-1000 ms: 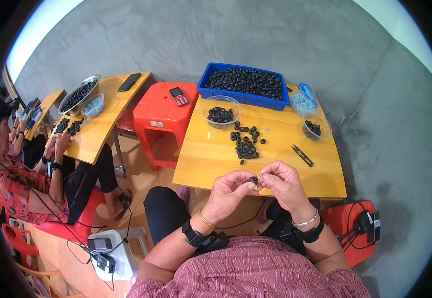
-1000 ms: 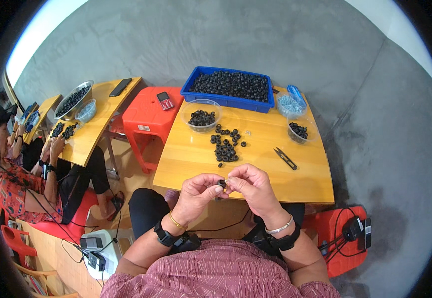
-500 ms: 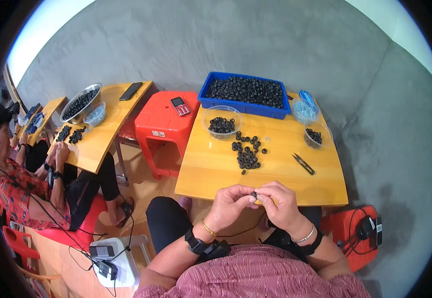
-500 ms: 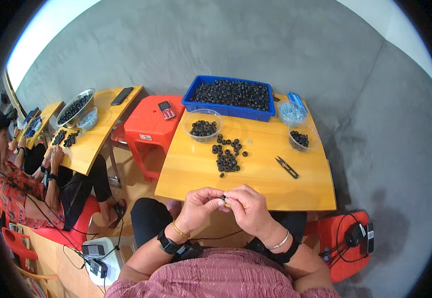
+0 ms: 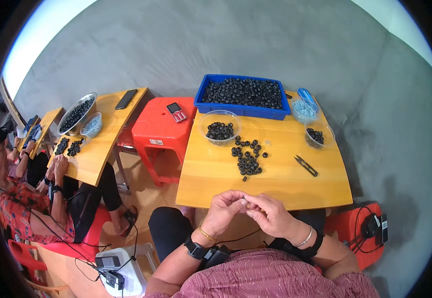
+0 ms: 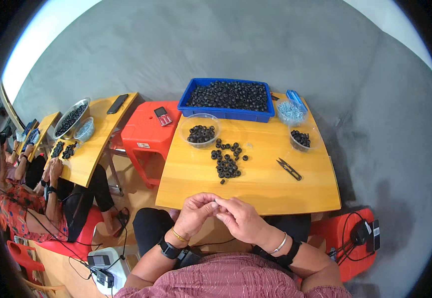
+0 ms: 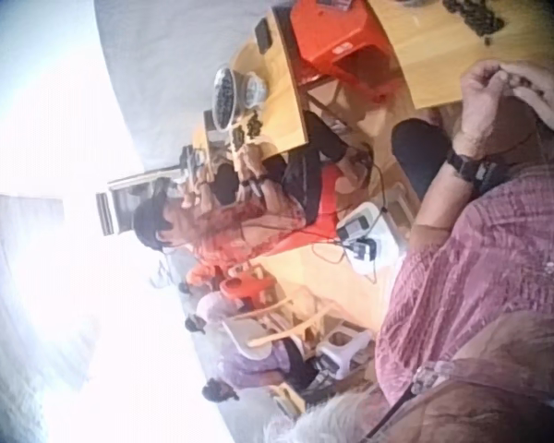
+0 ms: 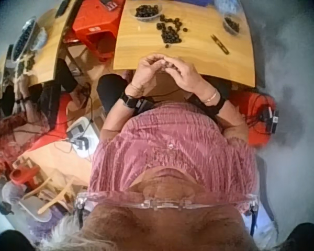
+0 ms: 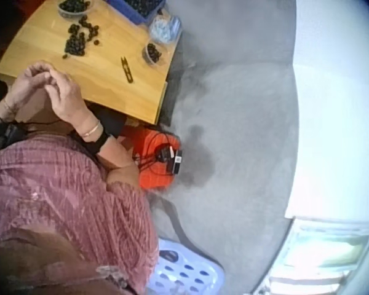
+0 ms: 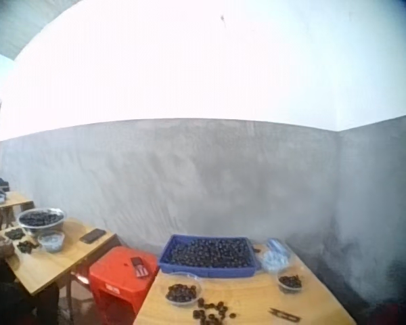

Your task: Manually assembling small black plastic or rubber components.

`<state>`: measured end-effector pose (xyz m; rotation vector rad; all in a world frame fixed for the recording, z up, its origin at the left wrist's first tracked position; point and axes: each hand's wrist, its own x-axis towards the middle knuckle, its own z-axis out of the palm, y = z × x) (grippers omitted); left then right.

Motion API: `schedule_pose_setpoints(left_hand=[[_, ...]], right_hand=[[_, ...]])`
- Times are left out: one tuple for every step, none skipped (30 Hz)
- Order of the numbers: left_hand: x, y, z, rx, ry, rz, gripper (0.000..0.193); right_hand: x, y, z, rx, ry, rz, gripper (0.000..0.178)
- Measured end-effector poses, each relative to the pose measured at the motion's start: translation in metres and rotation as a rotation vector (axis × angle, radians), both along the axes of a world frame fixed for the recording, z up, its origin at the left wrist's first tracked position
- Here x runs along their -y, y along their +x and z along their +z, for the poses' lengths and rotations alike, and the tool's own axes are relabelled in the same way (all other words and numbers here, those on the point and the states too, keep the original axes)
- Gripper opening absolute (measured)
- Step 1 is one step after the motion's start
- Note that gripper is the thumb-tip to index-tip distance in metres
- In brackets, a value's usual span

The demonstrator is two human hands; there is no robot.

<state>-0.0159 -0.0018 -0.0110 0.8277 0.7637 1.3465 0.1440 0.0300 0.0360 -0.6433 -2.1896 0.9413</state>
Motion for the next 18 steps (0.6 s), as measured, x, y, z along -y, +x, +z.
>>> schedule_pose_setpoints(left_hand=[[0.000,-0.003,-0.001,0.003,-0.005,-0.005,0.013],[0.001,-0.006,-0.002,0.046,-0.025,0.006,0.013],[0.001,-0.008,-0.002,0.090,-0.042,0.017,0.013],[-0.001,-0.009,-0.003,0.083,-0.048,0.018,0.012],[-0.002,-0.009,-0.003,0.088,-0.051,0.010,0.012],[-0.004,-0.009,-0.001,0.093,-0.063,-0.004,0.012],[-0.004,-0.011,0.000,0.096,-0.078,-0.003,0.012],[-0.003,-0.013,-0.002,0.098,-0.082,0.002,0.012],[-0.004,-0.013,-0.004,0.126,-0.090,0.006,0.012],[-0.004,-0.014,-0.005,0.154,-0.098,0.007,0.012],[-0.005,-0.014,-0.005,0.158,-0.099,0.005,0.012],[-0.006,-0.015,-0.006,0.178,-0.107,0.012,0.013],[-0.006,-0.015,-0.007,0.198,-0.115,0.020,0.013],[-0.007,-0.016,-0.008,0.200,-0.119,0.021,0.013],[-0.009,-0.017,-0.009,0.190,-0.127,0.029,0.013],[-0.010,-0.018,-0.011,0.179,-0.135,0.036,0.013],[-0.011,-0.019,-0.012,0.179,-0.138,0.037,0.013],[-0.011,-0.020,-0.012,0.185,-0.134,0.039,0.013]], right_hand=[[-0.003,0.000,-0.002,0.003,-0.005,-0.005,0.029],[-0.008,0.001,-0.005,0.002,-0.076,-0.009,0.031],[-0.015,0.003,-0.006,0.002,-0.143,-0.015,0.032],[-0.025,0.005,-0.004,-0.007,-0.129,-0.128,0.026],[-0.045,0.011,-0.012,0.017,-0.131,-0.196,0.023],[-0.068,0.021,-0.022,0.039,-0.132,-0.268,0.020],[-0.086,0.024,-0.022,0.082,-0.049,-0.303,0.016],[-0.101,0.025,-0.022,0.126,0.034,-0.335,0.013],[-0.112,0.026,-0.021,0.131,0.034,-0.335,0.013],[-0.121,0.028,-0.019,0.203,0.016,-0.338,0.012],[-0.128,0.028,-0.018,0.276,-0.002,-0.340,0.011],[-0.134,0.026,-0.019,0.280,-0.005,-0.339,0.011],[-0.139,0.023,-0.021,0.289,0.071,-0.301,0.010],[-0.143,0.021,-0.022,0.298,0.146,-0.263,0.010],[-0.147,0.016,-0.023,0.299,0.142,-0.261,0.010],[-0.151,0.011,-0.024,0.339,0.211,-0.220,0.009],[-0.154,0.006,-0.025,0.378,0.280,-0.178,0.009],[-0.157,0.002,-0.025,0.379,0.278,-0.174,0.009]])
